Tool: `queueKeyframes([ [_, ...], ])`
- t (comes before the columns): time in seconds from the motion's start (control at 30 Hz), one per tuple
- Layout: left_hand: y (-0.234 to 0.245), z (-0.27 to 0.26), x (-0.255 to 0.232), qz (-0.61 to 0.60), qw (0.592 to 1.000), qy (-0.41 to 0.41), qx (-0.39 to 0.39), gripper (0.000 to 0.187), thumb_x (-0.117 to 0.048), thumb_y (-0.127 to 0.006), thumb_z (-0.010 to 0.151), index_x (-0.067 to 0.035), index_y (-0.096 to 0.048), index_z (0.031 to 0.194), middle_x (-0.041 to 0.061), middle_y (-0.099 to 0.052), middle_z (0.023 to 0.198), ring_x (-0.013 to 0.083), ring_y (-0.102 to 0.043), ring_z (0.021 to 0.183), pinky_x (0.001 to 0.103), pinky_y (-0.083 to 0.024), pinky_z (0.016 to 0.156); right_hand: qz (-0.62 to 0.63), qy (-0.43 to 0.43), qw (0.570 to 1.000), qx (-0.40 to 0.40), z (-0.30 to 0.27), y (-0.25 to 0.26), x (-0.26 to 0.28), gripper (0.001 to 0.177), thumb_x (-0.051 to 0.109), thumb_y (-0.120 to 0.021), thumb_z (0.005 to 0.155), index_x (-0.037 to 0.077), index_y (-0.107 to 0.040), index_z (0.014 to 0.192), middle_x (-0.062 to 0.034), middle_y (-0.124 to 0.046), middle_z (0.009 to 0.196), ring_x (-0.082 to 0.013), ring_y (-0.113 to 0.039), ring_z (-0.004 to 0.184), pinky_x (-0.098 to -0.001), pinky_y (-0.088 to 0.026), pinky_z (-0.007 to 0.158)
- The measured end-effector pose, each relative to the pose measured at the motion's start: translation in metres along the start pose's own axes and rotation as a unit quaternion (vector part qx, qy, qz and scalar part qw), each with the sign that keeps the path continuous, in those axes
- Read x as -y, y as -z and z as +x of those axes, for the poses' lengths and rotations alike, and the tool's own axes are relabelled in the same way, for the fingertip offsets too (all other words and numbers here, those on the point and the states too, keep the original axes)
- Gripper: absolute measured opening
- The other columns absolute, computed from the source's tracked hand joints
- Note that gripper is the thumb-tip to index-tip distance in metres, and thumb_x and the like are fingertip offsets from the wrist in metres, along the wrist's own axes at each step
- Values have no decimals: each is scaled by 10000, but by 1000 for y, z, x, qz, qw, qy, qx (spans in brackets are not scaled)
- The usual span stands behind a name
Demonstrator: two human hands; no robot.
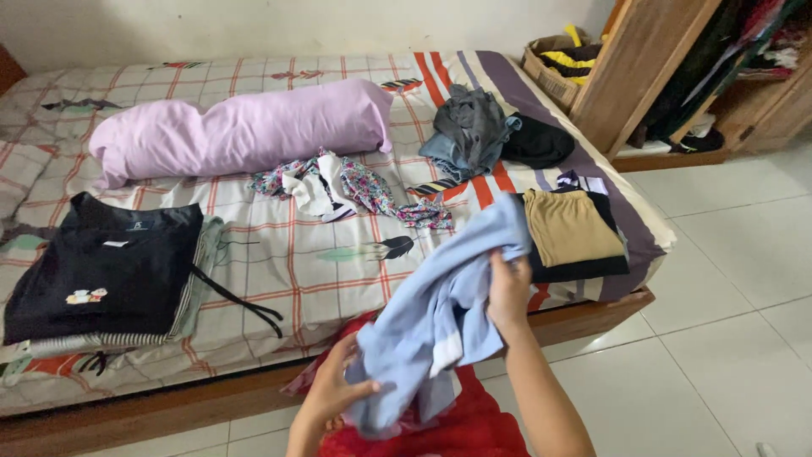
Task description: The person folds several garments on a bed, including a black top, a light blue shirt, dark gray shorts, and blue jeans. Each item is smoothed, folded into a compact rectangle, and placed in a neat stack.
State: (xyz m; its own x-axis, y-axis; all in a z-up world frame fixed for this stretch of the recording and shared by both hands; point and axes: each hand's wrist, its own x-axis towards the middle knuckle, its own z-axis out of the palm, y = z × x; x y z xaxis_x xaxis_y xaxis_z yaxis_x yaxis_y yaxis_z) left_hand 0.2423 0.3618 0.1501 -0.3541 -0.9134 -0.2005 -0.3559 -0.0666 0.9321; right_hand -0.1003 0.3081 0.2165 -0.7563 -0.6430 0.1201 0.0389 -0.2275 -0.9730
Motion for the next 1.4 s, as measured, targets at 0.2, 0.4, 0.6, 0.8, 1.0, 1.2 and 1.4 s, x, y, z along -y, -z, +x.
queueKeyframes([
  [0.2,-93,32,64,115,982,-145,-47,771,-139,-725,811,-119,-393,1507,192,-651,1327,339,-728,929,455,-540,799,53,72,996,-5,-40,-8,93,486,304,-587,957,48,-574,1371,-110,-613,1396,-224,-577,1287,-344,-447,1117],
  [0.4,27,36,27,44,912,-285,-291,259,54,-602,880,-62,-703,1089,146,-582,1392,301,-578,1293,455,-443,1134,22,175,984,-26,15,64,80,403,207,-634,974,85,-604,1357,-73,-660,1300,-143,-617,1140,-284,-531,974],
  [0.6,112,-41,-57,60,834,-370,-404,295,-108,-571,1006,-42,-526,1291,195,-694,1199,289,-719,1073,348,-571,883,-1,68,994,82,19,104,59,319,148,-732,867,-2,-688,1145,-46,-692,1056,-134,-614,975,-287,-510,860],
  [0.8,153,-96,-117,118,866,-352,-334,425,-268,-488,771,-45,-755,1016,73,-758,751,133,-711,570,227,-494,569,48,109,985,126,28,159,61,506,298,-770,808,18,-658,1214,-53,-688,1111,-156,-632,1002,-276,-497,916],
  [1.0,181,42,-73,355,865,-117,-335,516,-257,-732,835,-107,-710,1327,203,-770,1119,472,-698,1042,601,-542,878,-298,13,949,101,44,44,59,720,531,-763,897,-2,-630,1363,-273,-654,1307,-419,-602,1256,-525,-445,1069],
  [1.2,97,100,59,426,870,87,-234,570,-420,-725,843,-173,-668,1353,121,-602,1445,380,-638,1260,543,-592,910,-402,99,894,170,80,84,-164,666,418,-785,848,-8,-599,1324,-276,-685,1218,-447,-641,1171,-554,-483,1032],
  [1.4,52,104,89,289,887,49,-357,852,-435,-747,811,-55,-407,1493,216,-410,1572,375,-293,1511,570,-386,1105,-430,-86,870,228,56,52,-147,1012,537,-711,804,93,-260,1594,-138,-398,1597,-320,-431,1436,-451,-376,1147],
])
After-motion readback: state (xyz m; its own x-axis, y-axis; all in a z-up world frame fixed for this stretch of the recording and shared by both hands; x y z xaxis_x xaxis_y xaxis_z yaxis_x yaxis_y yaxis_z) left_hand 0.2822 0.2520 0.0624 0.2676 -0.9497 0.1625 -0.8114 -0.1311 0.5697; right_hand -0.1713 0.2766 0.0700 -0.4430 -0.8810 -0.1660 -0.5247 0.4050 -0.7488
